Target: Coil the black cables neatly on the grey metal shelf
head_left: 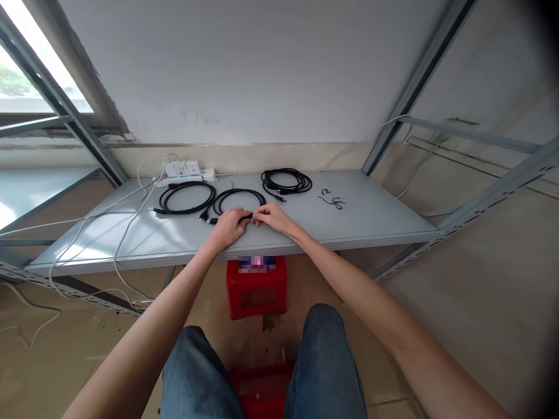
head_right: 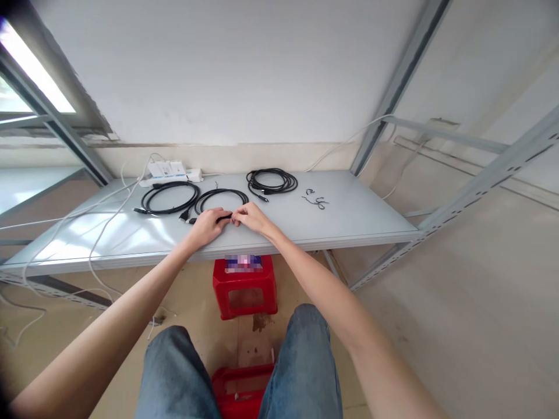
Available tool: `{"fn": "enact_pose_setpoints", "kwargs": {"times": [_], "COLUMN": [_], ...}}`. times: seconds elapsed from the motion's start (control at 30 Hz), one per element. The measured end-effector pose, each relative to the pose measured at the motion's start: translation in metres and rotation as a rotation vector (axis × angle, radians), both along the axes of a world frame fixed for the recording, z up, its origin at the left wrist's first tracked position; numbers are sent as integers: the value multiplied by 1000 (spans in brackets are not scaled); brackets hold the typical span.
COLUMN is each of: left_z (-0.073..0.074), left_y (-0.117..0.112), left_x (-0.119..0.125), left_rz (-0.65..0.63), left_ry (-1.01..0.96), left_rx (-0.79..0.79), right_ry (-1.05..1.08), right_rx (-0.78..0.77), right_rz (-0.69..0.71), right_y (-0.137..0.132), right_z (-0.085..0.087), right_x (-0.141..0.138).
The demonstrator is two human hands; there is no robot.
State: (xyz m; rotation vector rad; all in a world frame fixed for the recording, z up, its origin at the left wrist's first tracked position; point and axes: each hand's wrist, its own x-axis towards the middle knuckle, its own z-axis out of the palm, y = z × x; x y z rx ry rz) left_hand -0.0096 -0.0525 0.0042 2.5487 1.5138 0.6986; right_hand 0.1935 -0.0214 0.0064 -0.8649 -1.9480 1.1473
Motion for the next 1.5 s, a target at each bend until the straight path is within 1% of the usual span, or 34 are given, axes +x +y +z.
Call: {"fn": "enact_pose_setpoints", "kwargs": {"times": [0.07,0.13,0.3,0.37,0.47,0.53,0.67,0.8,0.9,1.03,1.1,1.17,1.27,1.37,1.5], "left_z": [0,0,0,0,1,1,0,-2,-2,-3,-3,-3,-2,-2,-2], "left_y": [0,1,1,0,-1,-1,-1,1,1,1,1,1,1,2,2], "left_x": [0,0,1,1,2,3,2,1,1,1,1,1,1,2,2], "left_rz": [6,8,23,28,39,38,16,19,25,41,43,43,43,38,34], "left_ry": [0,-4,1,4,7,12,2,-9,-2,6,8,9,10,8,-9], "left_rx": [-1,2,4,6,6,5,14,11,11,15,18,16,11,18,20], "right_ry": [6,-30,-160,-181,-208,-216,-118,-64,-53,-118,-157,-164,-111,9,137], "right_rx": [3,66,360,447,507,497,378,308,334,442,497,506,393,267,172], "right_rz": [-4,-51,-202,-210,-175,-149,-107,-133,-161,-230,-239,-237,-231,-207,-162], "right_y": [1,0,-7,-10,-15,-16,-13,-6,-4,-8,-11,-14,-13,-11,-8], "right_z": [-2,-3,-4,-3,-2,-2,-3,-6,-7,-4,-2,-1,-2,-4,-5], "right_x": [0,-1,-4,-4,-4,-3,-2,-1,-1,-1,-2,-3,-2,0,0]}}
